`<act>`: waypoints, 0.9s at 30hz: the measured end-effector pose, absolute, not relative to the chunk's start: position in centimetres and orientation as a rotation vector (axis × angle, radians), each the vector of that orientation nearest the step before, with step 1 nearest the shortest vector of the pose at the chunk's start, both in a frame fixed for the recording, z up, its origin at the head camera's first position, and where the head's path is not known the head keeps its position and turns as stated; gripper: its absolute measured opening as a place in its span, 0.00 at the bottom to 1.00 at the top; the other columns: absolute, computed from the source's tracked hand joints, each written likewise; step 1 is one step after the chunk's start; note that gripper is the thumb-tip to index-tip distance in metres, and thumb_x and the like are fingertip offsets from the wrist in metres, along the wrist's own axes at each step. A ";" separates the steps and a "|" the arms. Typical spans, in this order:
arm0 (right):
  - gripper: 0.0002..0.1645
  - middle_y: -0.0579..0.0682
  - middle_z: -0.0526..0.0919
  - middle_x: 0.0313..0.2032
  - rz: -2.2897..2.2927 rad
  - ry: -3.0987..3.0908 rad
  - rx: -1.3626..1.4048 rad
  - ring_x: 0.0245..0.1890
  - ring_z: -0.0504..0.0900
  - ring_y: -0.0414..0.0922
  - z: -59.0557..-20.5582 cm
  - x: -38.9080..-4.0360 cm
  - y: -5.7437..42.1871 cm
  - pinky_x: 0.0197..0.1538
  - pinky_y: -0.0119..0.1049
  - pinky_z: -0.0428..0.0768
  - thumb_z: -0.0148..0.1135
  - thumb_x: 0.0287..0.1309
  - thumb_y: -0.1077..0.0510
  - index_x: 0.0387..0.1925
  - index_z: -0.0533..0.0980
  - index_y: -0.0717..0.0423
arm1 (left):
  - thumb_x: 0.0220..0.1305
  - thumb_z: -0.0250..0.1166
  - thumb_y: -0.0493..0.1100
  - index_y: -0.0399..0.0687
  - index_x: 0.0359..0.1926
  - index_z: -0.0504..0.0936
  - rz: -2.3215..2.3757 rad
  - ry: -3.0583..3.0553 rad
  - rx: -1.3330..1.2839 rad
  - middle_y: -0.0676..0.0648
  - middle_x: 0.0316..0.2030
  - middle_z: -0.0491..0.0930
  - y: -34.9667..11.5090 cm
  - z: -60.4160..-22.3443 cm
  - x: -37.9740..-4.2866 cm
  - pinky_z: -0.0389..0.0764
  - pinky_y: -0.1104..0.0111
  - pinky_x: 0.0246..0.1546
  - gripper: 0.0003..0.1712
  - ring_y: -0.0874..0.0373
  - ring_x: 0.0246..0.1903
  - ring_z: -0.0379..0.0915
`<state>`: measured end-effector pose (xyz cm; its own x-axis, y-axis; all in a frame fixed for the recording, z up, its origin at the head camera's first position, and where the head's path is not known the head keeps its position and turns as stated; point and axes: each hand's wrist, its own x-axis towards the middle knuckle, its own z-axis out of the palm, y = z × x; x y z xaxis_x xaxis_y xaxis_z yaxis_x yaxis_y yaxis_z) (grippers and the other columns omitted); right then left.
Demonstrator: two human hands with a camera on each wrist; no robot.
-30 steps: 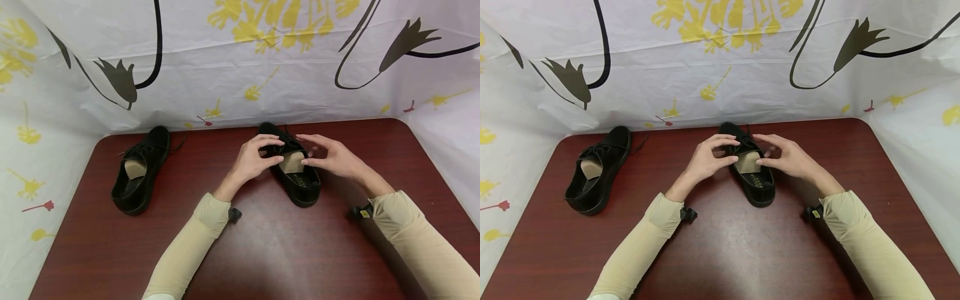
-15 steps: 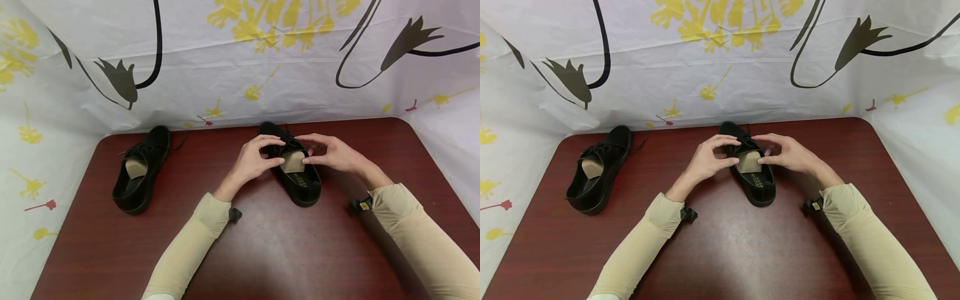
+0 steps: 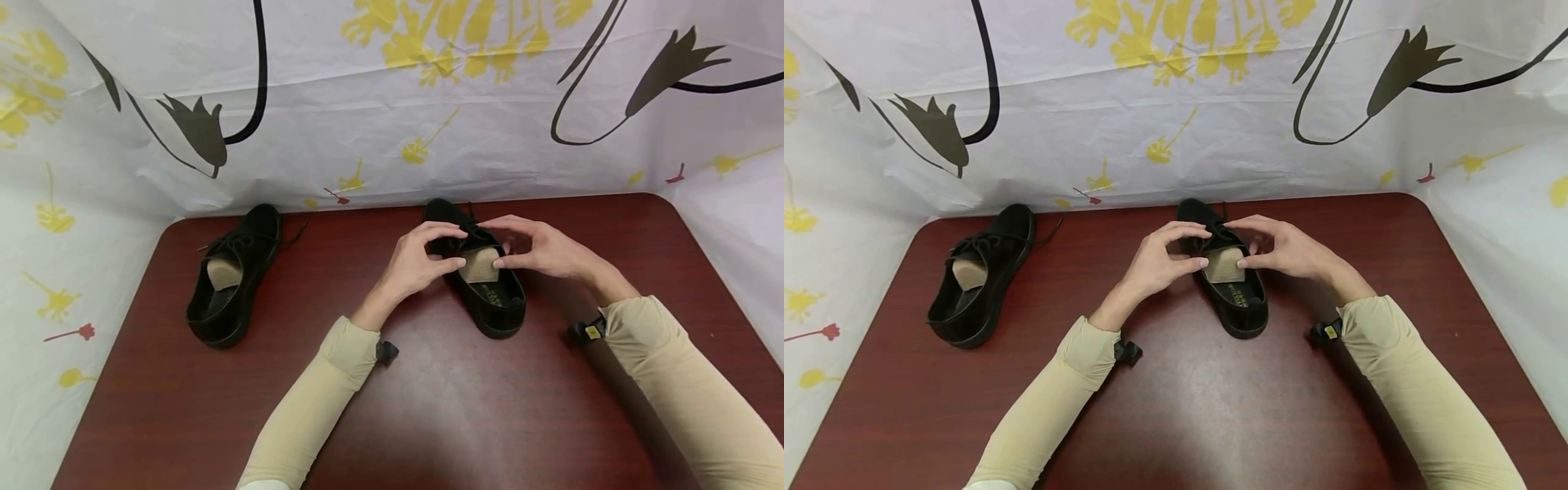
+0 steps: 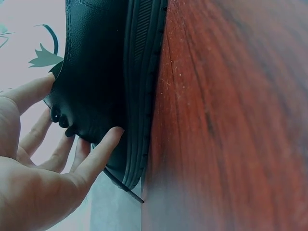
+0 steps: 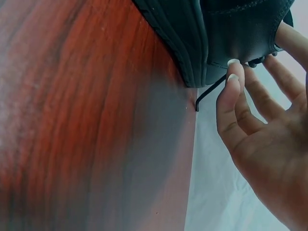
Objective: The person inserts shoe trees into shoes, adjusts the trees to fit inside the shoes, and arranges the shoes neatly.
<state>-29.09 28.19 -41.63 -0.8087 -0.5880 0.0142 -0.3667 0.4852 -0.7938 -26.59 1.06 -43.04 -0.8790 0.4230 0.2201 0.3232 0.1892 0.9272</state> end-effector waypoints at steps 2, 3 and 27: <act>0.39 0.43 0.74 0.54 -1.237 2.457 -0.837 0.40 0.76 0.47 -41.5 -29.3 28.1 0.39 0.32 0.77 0.73 0.56 0.62 0.68 0.70 0.45 | 0.59 0.74 0.39 0.48 0.54 0.84 1.803 2.358 0.743 0.51 0.59 0.74 1.0 -43.0 -26.6 0.82 0.61 0.50 0.21 0.63 0.62 0.67; 0.40 0.44 0.74 0.54 -1.239 2.451 -0.847 0.40 0.75 0.48 -41.5 -29.3 28.1 0.38 0.32 0.77 0.73 0.56 0.63 0.69 0.70 0.46 | 0.59 0.74 0.40 0.49 0.54 0.84 1.799 2.364 0.743 0.52 0.59 0.74 0.9 -43.0 -26.6 0.82 0.63 0.49 0.21 0.63 0.61 0.67; 0.32 0.46 0.73 0.58 -1.288 2.352 -0.834 0.41 0.74 0.48 -42.1 -30.6 28.3 0.41 0.32 0.77 0.70 0.59 0.62 0.65 0.73 0.49 | 0.57 0.75 0.40 0.50 0.53 0.85 1.808 2.381 0.723 0.53 0.58 0.76 0.9 -43.2 -27.0 0.81 0.72 0.46 0.20 0.63 0.58 0.73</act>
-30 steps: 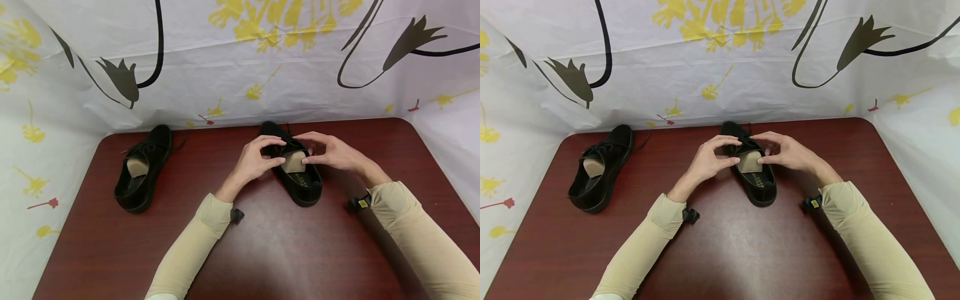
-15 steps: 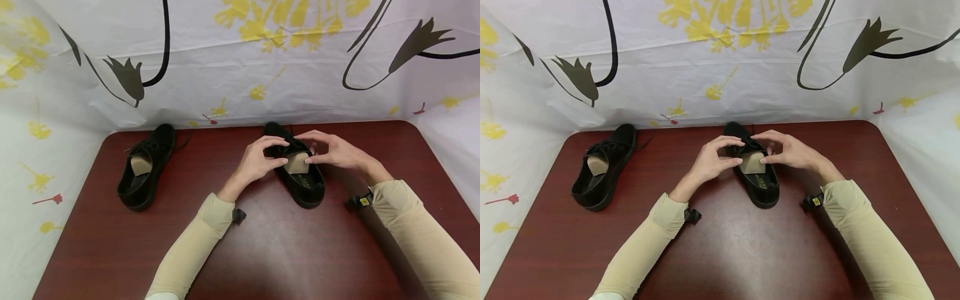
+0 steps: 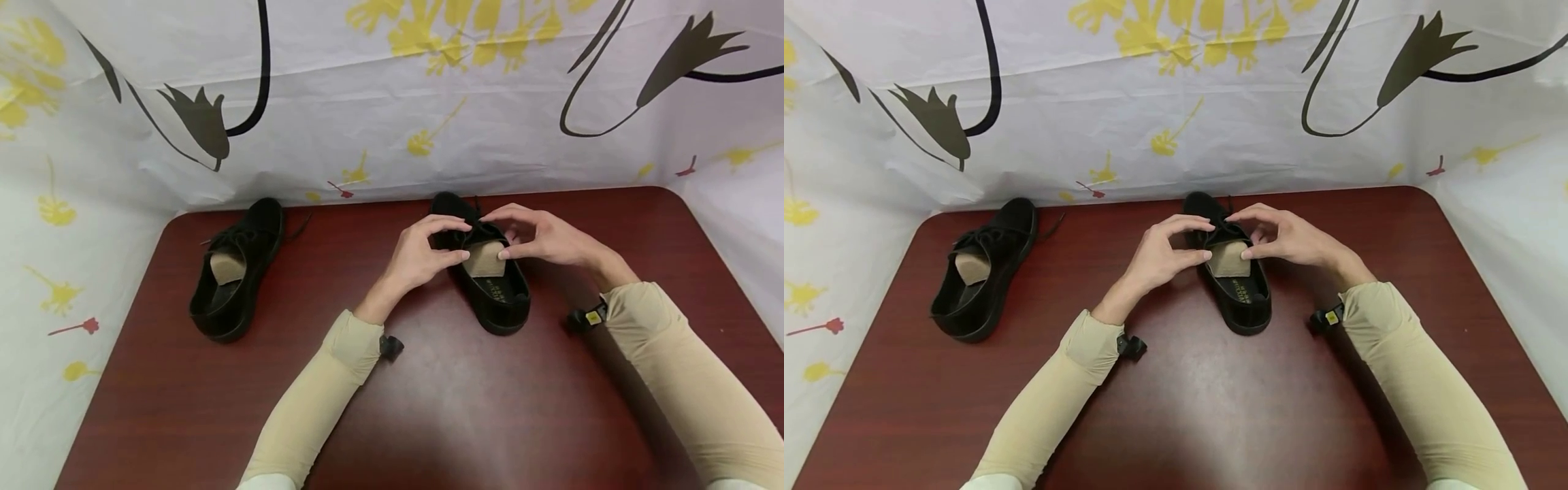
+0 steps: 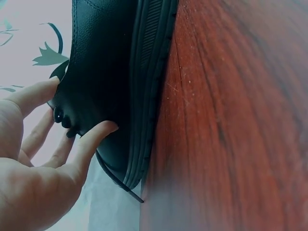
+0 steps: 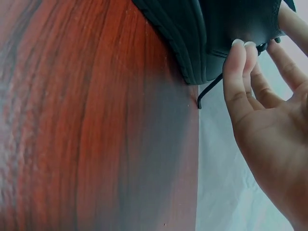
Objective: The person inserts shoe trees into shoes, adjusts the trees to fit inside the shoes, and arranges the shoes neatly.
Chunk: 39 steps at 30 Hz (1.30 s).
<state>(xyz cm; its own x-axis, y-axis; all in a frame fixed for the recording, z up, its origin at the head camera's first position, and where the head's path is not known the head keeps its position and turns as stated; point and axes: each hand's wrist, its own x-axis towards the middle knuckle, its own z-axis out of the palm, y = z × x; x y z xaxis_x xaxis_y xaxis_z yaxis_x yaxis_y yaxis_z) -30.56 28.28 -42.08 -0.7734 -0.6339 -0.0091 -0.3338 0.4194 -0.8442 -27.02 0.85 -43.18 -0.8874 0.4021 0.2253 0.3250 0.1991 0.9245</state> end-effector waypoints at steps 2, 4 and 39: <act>0.32 0.46 0.72 0.58 -1.290 2.344 -0.828 0.42 0.74 0.48 -42.1 -30.5 28.3 0.42 0.31 0.77 0.70 0.59 0.62 0.65 0.72 0.49 | 0.57 0.75 0.40 0.51 0.52 0.86 1.790 2.407 0.735 0.53 0.57 0.77 0.8 -43.1 -27.1 0.81 0.68 0.49 0.20 0.63 0.58 0.72; 0.32 0.45 0.72 0.59 -1.283 2.352 -0.809 0.44 0.75 0.47 -42.0 -30.5 28.2 0.46 0.29 0.77 0.70 0.59 0.61 0.65 0.72 0.48 | 0.57 0.75 0.40 0.52 0.52 0.86 1.770 2.440 0.741 0.54 0.57 0.78 0.7 -42.9 -27.2 0.79 0.63 0.54 0.20 0.63 0.58 0.71; 0.33 0.54 0.74 0.31 -1.475 2.275 -0.778 0.34 0.76 0.44 -39.8 -28.5 25.2 0.33 0.32 0.77 0.70 0.57 0.68 0.63 0.71 0.58 | 0.55 0.77 0.42 0.52 0.50 0.87 1.785 2.433 0.768 0.56 0.51 0.81 -2.2 -40.2 -26.7 0.73 0.59 0.59 0.19 0.61 0.52 0.73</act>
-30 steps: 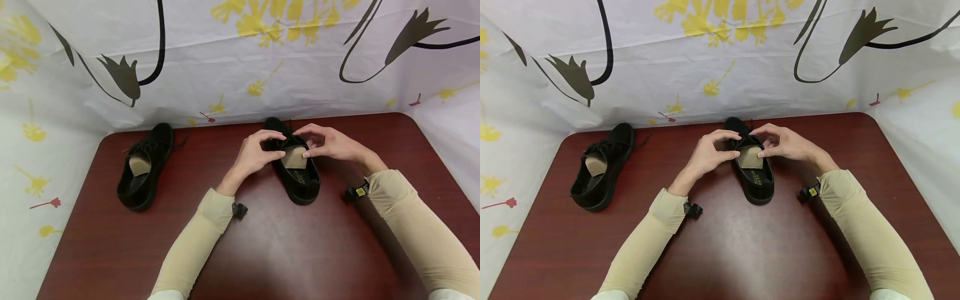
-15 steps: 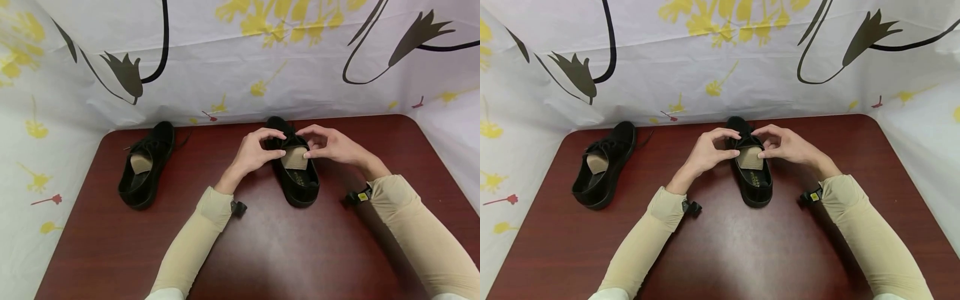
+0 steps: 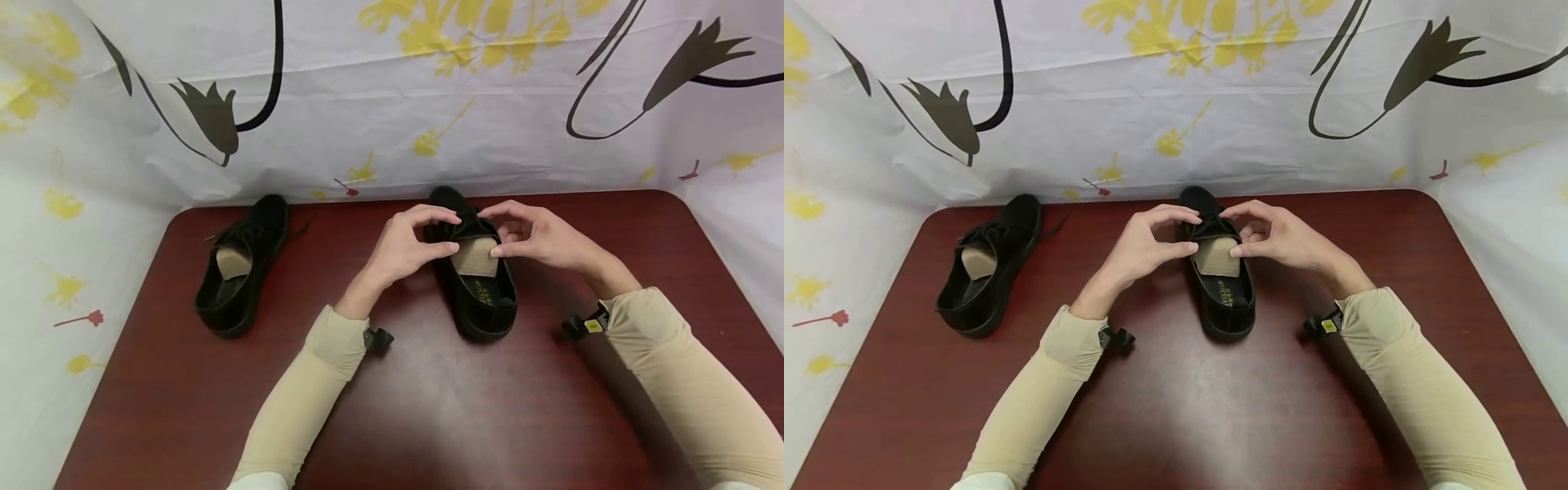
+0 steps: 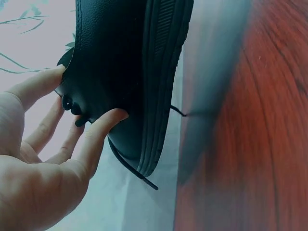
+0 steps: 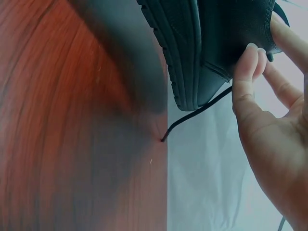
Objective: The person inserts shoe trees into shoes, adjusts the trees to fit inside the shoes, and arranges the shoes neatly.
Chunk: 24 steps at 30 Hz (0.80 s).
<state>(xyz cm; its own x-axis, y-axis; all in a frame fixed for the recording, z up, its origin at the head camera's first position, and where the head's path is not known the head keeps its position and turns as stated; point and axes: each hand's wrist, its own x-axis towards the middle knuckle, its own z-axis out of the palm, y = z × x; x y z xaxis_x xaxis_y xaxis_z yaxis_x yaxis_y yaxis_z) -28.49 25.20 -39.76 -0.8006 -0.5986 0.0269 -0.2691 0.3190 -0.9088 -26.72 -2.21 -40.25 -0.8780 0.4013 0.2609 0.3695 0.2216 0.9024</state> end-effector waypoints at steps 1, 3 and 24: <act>0.33 0.54 0.75 0.32 -1.477 2.275 -0.779 0.34 0.77 0.44 -39.6 -28.4 25.0 0.33 0.32 0.77 0.70 0.57 0.68 0.64 0.71 0.58 | 0.56 0.76 0.42 0.51 0.50 0.87 1.776 2.438 0.779 0.56 0.51 0.81 -2.5 -40.0 -26.7 0.72 0.59 0.59 0.19 0.62 0.52 0.73; 0.33 0.55 0.76 0.34 -1.489 2.267 -0.776 0.34 0.78 0.44 -39.6 -28.4 24.4 0.35 0.32 0.78 0.70 0.56 0.68 0.64 0.71 0.58 | 0.56 0.76 0.41 0.51 0.50 0.87 1.758 2.447 0.797 0.55 0.52 0.81 -3.0 -39.8 -26.6 0.72 0.60 0.59 0.19 0.62 0.53 0.73; 0.32 0.53 0.72 0.50 -1.519 2.300 -0.781 0.37 0.78 0.46 -40.3 -27.9 18.2 0.40 0.29 0.78 0.72 0.56 0.63 0.63 0.72 0.56 | 0.60 0.70 0.31 0.42 0.53 0.84 1.788 2.460 0.829 0.43 0.57 0.79 -8.1 -39.7 -25.7 0.72 0.57 0.62 0.19 0.58 0.61 0.70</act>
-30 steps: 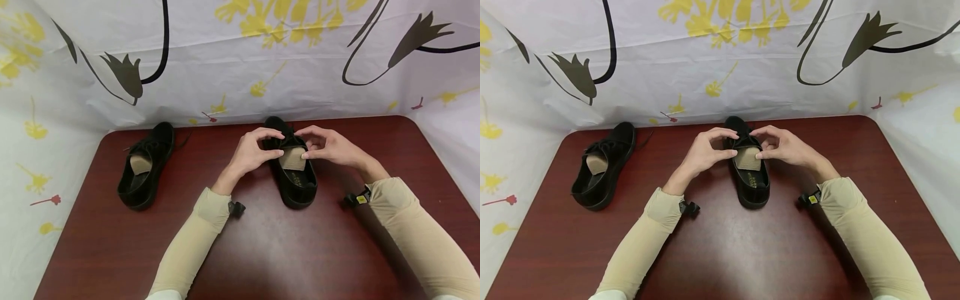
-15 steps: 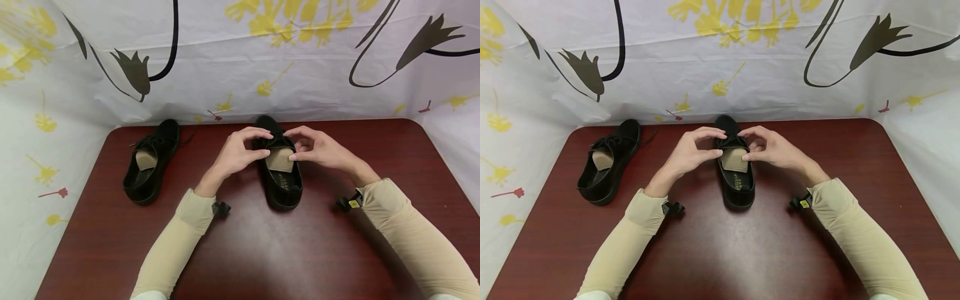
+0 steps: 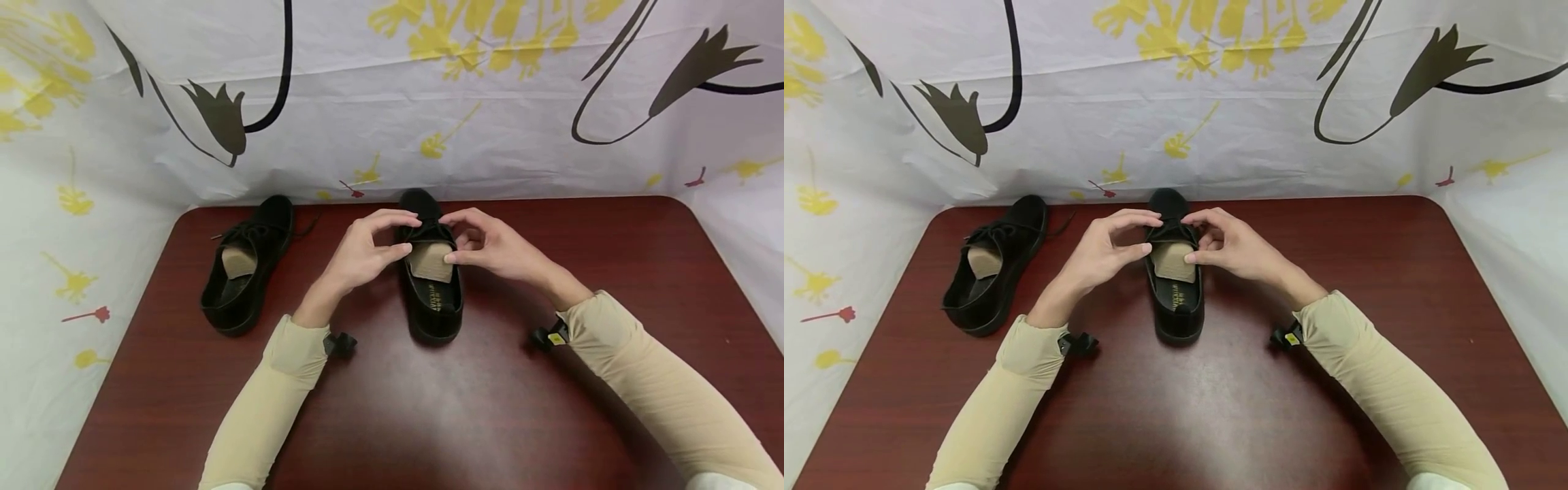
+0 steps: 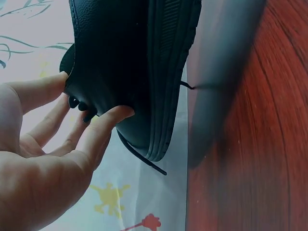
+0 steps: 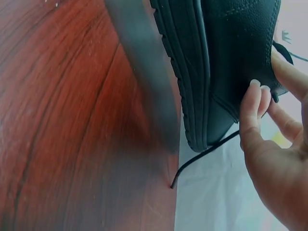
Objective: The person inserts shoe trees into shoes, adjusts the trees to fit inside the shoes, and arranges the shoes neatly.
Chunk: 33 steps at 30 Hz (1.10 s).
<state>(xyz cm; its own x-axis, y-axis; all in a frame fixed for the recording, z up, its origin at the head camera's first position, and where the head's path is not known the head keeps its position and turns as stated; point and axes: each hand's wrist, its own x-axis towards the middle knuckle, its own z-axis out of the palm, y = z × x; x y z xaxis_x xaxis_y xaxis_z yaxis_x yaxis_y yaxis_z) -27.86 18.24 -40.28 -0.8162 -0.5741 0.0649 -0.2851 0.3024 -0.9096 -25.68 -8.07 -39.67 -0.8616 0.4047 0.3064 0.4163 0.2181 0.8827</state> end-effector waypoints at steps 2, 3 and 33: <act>0.32 0.53 0.72 0.50 -1.520 2.312 -0.789 0.37 0.78 0.46 -40.3 -27.8 17.9 0.40 0.29 0.78 0.72 0.56 0.63 0.62 0.72 0.57 | 0.60 0.70 0.30 0.41 0.54 0.84 -1.771 -2.447 -0.813 0.43 0.57 0.78 -8.2 -39.6 -25.6 0.71 0.55 0.62 0.20 0.57 0.62 0.70; 0.32 0.54 0.72 0.50 -1.519 2.318 -0.793 0.37 0.78 0.46 -40.2 -27.7 17.8 0.40 0.29 0.78 0.73 0.56 0.63 0.62 0.72 0.57 | 0.60 0.69 0.29 0.41 0.54 0.84 -1.772 -2.451 -0.806 0.43 0.58 0.78 -8.3 -39.7 -25.6 0.71 0.54 0.62 0.20 0.57 0.62 0.70; 0.33 0.58 0.71 0.50 -1.441 2.375 -0.873 0.34 0.80 0.45 -40.2 -27.7 11.8 0.41 0.34 0.79 0.75 0.55 0.60 0.61 0.72 0.59 | 0.66 0.61 0.26 0.40 0.58 0.81 -1.812 -2.466 -0.682 0.45 0.63 0.74 -13.1 -40.2 -24.4 0.64 0.46 0.66 0.21 0.56 0.67 0.63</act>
<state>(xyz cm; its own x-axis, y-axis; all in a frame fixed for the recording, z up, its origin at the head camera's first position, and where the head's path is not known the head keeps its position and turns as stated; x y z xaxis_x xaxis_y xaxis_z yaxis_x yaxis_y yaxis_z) -27.75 11.75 -40.20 -0.7963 -0.5954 0.1070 -0.3697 0.3390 -0.8651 -24.40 -13.09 -40.22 -0.9054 0.3385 0.2562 0.3456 0.2373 0.9079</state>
